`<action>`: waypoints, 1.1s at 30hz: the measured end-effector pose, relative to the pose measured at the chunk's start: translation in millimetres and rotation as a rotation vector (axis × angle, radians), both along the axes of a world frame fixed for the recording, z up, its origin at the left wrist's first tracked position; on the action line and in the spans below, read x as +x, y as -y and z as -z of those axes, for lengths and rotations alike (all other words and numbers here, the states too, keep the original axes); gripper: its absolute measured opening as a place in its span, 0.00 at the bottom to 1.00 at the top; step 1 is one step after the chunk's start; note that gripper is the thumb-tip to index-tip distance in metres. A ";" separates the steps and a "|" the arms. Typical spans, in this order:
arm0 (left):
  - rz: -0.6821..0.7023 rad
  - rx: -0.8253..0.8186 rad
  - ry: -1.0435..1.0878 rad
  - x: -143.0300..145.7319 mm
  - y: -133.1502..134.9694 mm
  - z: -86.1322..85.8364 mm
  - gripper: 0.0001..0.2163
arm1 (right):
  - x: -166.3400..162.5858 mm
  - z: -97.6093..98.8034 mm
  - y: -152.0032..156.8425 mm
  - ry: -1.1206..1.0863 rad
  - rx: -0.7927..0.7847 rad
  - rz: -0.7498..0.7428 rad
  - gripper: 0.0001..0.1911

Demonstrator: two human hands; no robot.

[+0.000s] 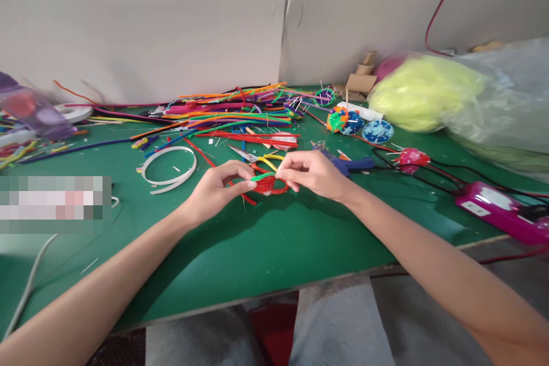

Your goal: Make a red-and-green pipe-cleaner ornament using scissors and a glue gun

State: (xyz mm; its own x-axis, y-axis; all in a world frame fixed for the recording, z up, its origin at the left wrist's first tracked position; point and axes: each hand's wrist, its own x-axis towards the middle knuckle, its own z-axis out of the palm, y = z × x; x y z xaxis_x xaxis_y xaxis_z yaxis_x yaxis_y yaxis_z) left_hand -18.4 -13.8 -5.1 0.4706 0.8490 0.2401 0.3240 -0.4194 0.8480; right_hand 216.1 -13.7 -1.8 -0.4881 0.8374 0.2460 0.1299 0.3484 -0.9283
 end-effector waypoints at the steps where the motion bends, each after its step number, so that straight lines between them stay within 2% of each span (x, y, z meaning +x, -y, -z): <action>1: -0.001 0.001 -0.003 0.0 -0.1 0.0 0.10 | -0.1 -0.1 0.1 -0.003 -0.001 -0.004 0.09; 25: -0.005 0.000 -0.010 1.5 1.6 -2.0 0.10 | 1.4 0.8 0.0 -0.016 -0.009 -0.065 0.12; 33: 0.004 -0.002 -0.008 2.5 2.1 -2.3 0.10 | 1.9 2.7 -1.9 -0.038 -0.020 -0.085 0.10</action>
State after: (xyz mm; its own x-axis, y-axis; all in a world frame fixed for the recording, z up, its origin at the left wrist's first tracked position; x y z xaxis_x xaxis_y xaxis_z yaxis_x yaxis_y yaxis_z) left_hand -15.9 -15.9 -2.8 0.4758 0.8476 0.2347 0.3296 -0.4192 0.8459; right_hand 218.0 -11.8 -4.5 -0.5485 0.7979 0.2498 0.0650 0.3385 -0.9387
